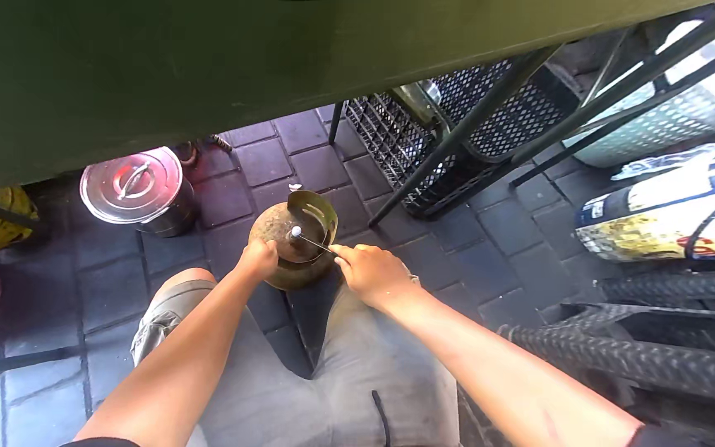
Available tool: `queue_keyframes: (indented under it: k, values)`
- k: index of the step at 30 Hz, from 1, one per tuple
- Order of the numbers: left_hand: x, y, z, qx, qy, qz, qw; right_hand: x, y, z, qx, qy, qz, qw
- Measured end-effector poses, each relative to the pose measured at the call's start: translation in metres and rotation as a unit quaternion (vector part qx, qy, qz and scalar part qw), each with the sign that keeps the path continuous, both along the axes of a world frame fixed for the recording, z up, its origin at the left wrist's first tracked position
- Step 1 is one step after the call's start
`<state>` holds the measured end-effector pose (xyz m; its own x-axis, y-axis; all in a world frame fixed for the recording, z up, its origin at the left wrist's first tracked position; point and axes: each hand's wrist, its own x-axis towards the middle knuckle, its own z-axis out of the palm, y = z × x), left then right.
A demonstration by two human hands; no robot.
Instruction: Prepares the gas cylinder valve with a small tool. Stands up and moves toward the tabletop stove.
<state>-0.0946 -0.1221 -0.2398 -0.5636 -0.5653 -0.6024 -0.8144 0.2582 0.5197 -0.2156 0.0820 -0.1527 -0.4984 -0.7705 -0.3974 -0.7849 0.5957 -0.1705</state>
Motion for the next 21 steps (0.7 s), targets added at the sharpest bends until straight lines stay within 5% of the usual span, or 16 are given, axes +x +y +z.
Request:
queue_keyframes:
  k: [4, 9, 15, 21]
  values:
    - [0.001, 0.000, -0.001, -0.001, 0.000, -0.009, 1.000, 0.012, 0.007, -0.005, 0.020, 0.084, 0.083, 0.993]
    - [0.002, 0.002, -0.002, 0.002, -0.006, -0.003, 1.000, 0.000, -0.002, -0.001, -0.008, -0.022, -0.034, 0.999]
    - [0.013, 0.015, 0.006, -0.008, -0.028, -0.027, 0.999, 0.009, -0.028, -0.017, 0.003, 0.011, -0.016, 1.000]
    - [0.019, 0.012, -0.001, -0.024, 0.000, -0.038, 0.999, -0.002, -0.016, 0.018, 0.004, -0.078, -0.124, 0.989]
